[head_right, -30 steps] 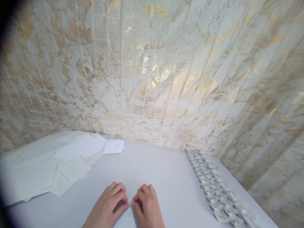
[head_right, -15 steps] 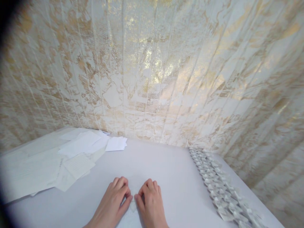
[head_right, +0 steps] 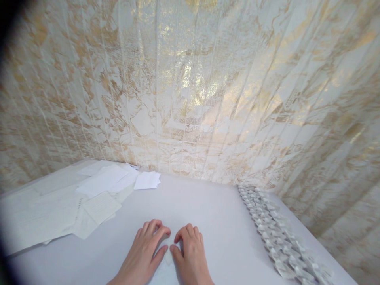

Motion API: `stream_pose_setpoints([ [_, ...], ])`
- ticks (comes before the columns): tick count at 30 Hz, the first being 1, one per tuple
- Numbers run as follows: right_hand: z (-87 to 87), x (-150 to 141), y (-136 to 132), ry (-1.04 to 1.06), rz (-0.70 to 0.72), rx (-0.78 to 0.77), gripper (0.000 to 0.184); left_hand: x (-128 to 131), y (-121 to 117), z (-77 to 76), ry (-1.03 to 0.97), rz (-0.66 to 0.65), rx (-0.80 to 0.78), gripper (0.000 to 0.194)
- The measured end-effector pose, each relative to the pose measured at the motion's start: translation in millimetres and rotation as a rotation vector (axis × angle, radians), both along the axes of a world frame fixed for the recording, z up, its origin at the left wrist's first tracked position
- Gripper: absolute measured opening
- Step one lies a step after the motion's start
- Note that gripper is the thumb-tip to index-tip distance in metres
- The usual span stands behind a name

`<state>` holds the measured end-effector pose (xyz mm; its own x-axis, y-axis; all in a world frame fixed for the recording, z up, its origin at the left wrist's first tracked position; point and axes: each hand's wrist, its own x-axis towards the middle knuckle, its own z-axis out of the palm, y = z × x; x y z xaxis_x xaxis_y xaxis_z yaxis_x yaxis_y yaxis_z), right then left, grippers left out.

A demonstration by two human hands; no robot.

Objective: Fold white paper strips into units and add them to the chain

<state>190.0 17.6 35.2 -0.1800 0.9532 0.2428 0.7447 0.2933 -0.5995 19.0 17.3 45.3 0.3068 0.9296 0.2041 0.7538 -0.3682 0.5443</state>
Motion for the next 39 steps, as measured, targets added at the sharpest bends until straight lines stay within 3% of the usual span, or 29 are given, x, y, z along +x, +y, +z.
stream_pose_setpoints([
  [9,5.9,12,2,0.152,0.072,-0.147,0.037,0,0,-2.0,0.002,-0.077,0.04,0.043],
  [12,5.9,17,3,0.207,0.066,-0.21,0.04,0,2,-5.4,-0.006,-0.103,0.043,0.039],
  [17,7.7,22,5,0.222,0.103,-0.245,0.028,-1,3,-8.5,-0.087,-0.147,0.024,0.028],
  [19,6.9,21,5,0.187,0.136,-0.215,0.019,-2,3,-6.0,-0.151,-0.15,-0.015,0.022],
  [22,1.5,17,4,0.175,0.17,-0.141,0.023,-3,4,1.2,-0.329,-0.129,-0.138,0.008],
  [27,-11.5,8,-1,0.247,0.17,0.072,0.019,-3,5,7.0,-0.49,-0.112,-0.277,0.006],
  [30,-14.5,6,-2,0.025,0.178,0.325,0.026,-1,4,1.6,-0.418,-0.072,-0.172,0.019],
  [33,-13.6,7,-1,-0.282,0.18,0.456,0.031,2,2,-4.2,-0.274,-0.064,-0.074,0.027],
  [35,-12.0,7,-1,-0.358,0.179,0.458,0.034,3,2,-5.3,-0.18,-0.078,-0.064,0.024],
  [39,-7.9,8,-2,-0.209,0.193,0.31,0.037,3,0,-1.7,-0.08,-0.079,-0.085,0.017],
])
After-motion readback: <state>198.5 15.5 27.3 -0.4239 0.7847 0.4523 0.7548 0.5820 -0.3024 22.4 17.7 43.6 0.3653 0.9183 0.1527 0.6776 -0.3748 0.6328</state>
